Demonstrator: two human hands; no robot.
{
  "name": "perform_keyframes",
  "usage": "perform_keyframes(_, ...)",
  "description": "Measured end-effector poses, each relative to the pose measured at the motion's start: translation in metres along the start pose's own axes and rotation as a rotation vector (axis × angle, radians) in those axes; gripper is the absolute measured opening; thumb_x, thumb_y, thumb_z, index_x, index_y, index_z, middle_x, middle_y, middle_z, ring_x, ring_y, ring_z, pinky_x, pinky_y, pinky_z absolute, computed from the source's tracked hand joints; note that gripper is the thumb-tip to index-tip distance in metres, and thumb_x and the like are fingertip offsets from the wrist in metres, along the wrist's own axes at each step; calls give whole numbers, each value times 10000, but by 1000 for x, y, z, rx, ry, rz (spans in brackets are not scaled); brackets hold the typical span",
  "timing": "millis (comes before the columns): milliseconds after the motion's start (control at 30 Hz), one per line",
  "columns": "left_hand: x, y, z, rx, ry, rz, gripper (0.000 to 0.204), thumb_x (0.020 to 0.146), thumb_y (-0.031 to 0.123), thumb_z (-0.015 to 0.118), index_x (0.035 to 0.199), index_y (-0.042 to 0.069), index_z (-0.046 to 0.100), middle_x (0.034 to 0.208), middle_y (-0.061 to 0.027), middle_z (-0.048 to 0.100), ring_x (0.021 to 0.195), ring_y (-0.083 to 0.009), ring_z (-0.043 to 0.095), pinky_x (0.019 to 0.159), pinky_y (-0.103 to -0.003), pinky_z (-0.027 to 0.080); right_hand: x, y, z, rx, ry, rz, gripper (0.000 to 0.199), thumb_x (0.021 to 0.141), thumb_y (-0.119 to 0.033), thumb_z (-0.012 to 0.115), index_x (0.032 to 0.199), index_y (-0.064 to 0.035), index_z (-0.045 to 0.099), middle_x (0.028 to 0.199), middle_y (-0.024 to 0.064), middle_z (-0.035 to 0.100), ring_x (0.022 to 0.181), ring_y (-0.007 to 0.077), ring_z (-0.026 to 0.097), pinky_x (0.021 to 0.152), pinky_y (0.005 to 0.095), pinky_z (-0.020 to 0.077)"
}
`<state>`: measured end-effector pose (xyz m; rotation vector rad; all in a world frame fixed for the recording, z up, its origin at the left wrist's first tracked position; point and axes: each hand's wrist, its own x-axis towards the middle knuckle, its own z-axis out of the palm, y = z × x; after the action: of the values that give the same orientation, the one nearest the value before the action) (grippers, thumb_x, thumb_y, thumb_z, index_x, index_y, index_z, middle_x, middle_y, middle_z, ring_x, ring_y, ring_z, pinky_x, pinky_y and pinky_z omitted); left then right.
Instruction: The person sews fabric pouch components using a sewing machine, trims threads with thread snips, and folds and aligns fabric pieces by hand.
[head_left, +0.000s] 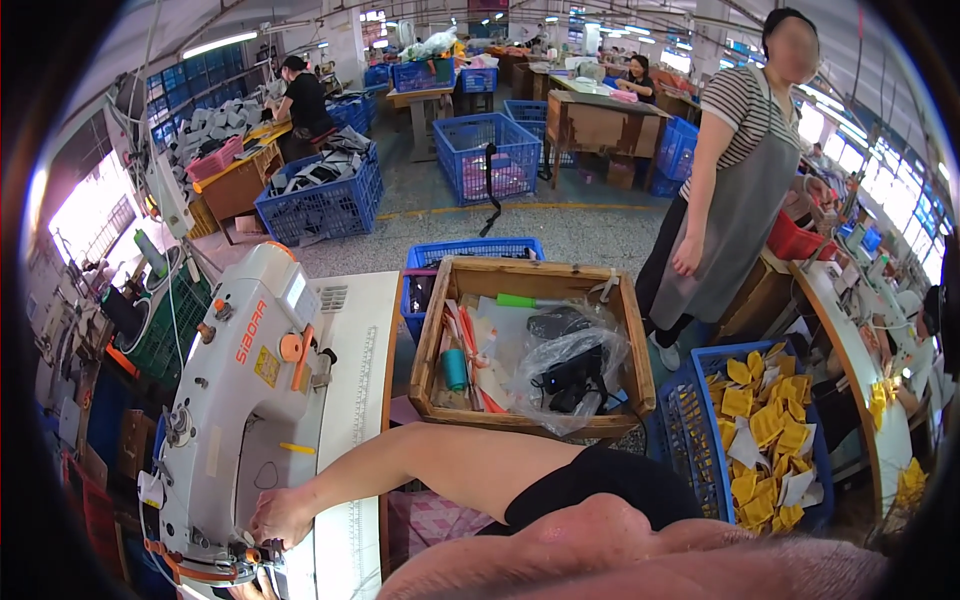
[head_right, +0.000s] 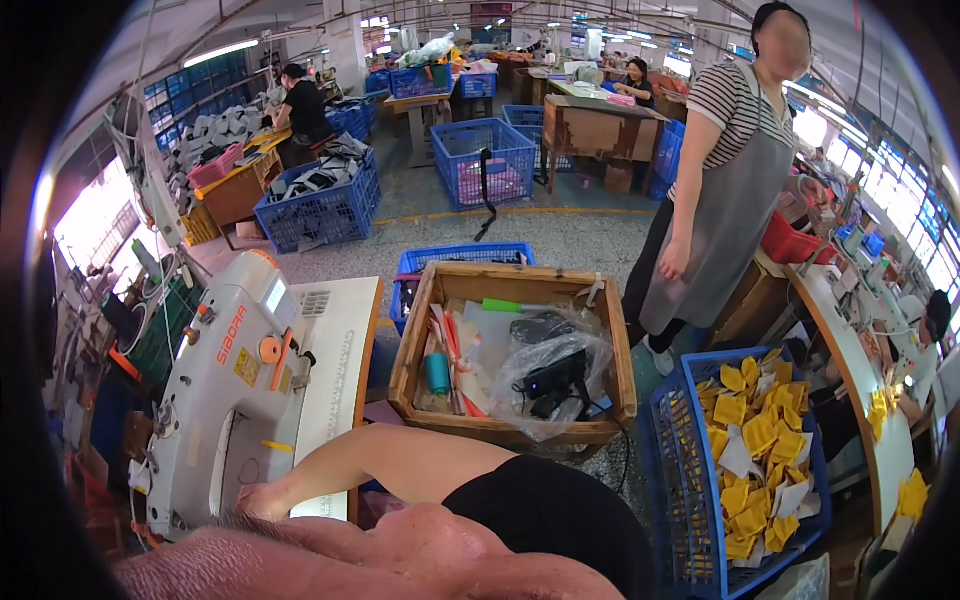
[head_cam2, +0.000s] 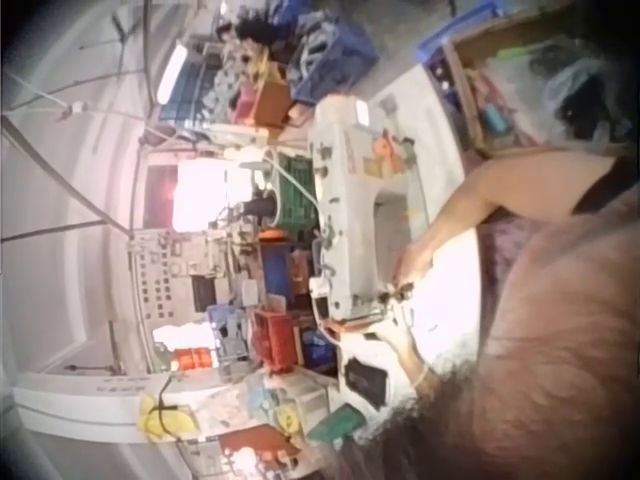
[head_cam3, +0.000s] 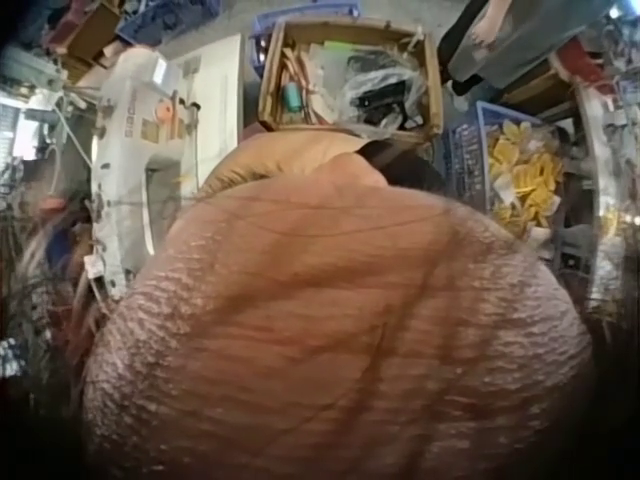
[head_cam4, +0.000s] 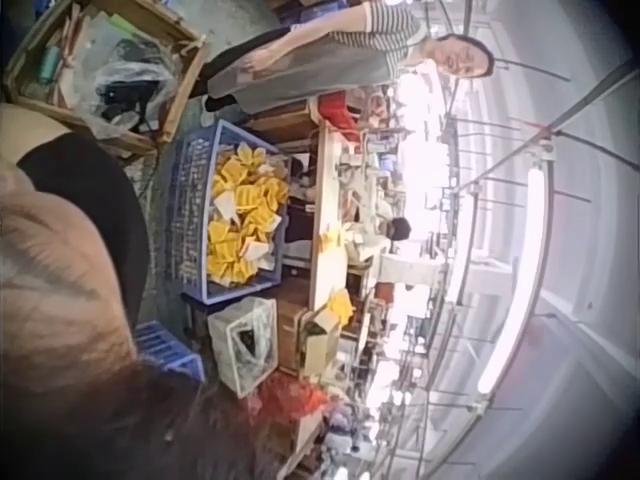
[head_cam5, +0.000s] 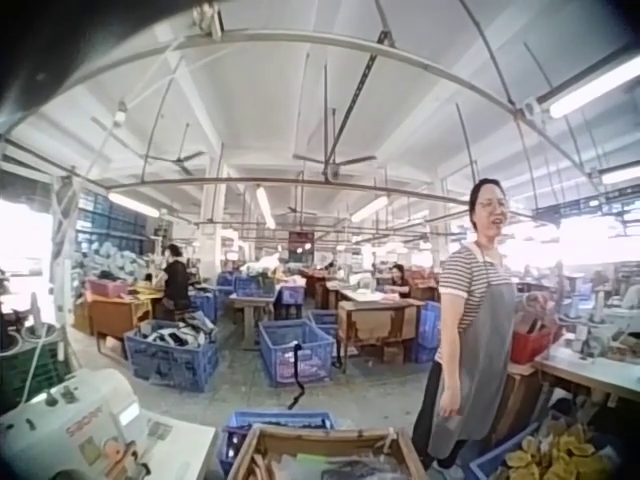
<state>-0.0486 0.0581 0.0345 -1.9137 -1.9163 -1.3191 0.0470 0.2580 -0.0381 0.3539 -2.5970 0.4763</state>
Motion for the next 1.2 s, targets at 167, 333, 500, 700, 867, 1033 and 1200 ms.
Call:
perform_keyframes(167,4,2,4,9,-22,-24,264,959,82,683,1174,-57,617,1103,-220,688,891,-327,669,787,-445,547,-5,1,-9,17,-27,14,206,790,-277,654,933,-132,684,976,75,706,1017,278,672,822,452,536)
perform_keyframes(333,7,13,4,-39,-27,-54,262,963,95,681,1165,-62,623,1085,-215,692,873,-325,668,766,-436,549,-9,2,-6,38,30,16,206,793,-276,653,937,-133,682,971,72,705,1016,277,672,820,447,535)
perform_keyframes(500,-14,-13,-13,53,-156,-163,325,986,142,660,1239,-55,604,1140,-216,688,929,-329,677,803,-433,551,-2,-11,-10,42,11,17,208,797,-280,650,934,-125,680,975,76,701,1005,283,673,821,450,533)
perform_keyframes(700,-53,-55,-28,141,-238,-193,325,980,160,659,1217,-58,618,1129,-231,685,952,-355,661,844,-446,525,-4,-11,-21,-108,-115,-3,212,804,-283,648,934,-118,673,996,77,693,986,295,675,832,453,526)
perform_keyframes(867,-66,-61,-32,215,-304,-227,326,975,176,659,1198,-61,629,1121,-243,683,972,-377,648,878,-458,503,-5,-15,-26,-71,-120,33,219,812,-289,650,946,-119,676,1012,78,682,982,297,673,850,449,519)
perform_keyframes(1033,-28,-30,-15,276,-391,-246,330,970,191,659,1179,-63,640,1112,-256,680,992,-398,636,913,-469,481,-12,-5,-29,-43,-84,22,220,825,-288,643,958,-115,674,1024,84,671,988,295,667,863,446,514)
perform_keyframes(1200,25,21,-1,361,-473,-314,335,965,207,659,1160,-66,651,1104,-269,678,1012,-420,623,947,-481,459,-4,-10,-30,-40,-161,36,233,846,-280,623,994,-105,663,1047,86,662,998,295,663,873,444,511)
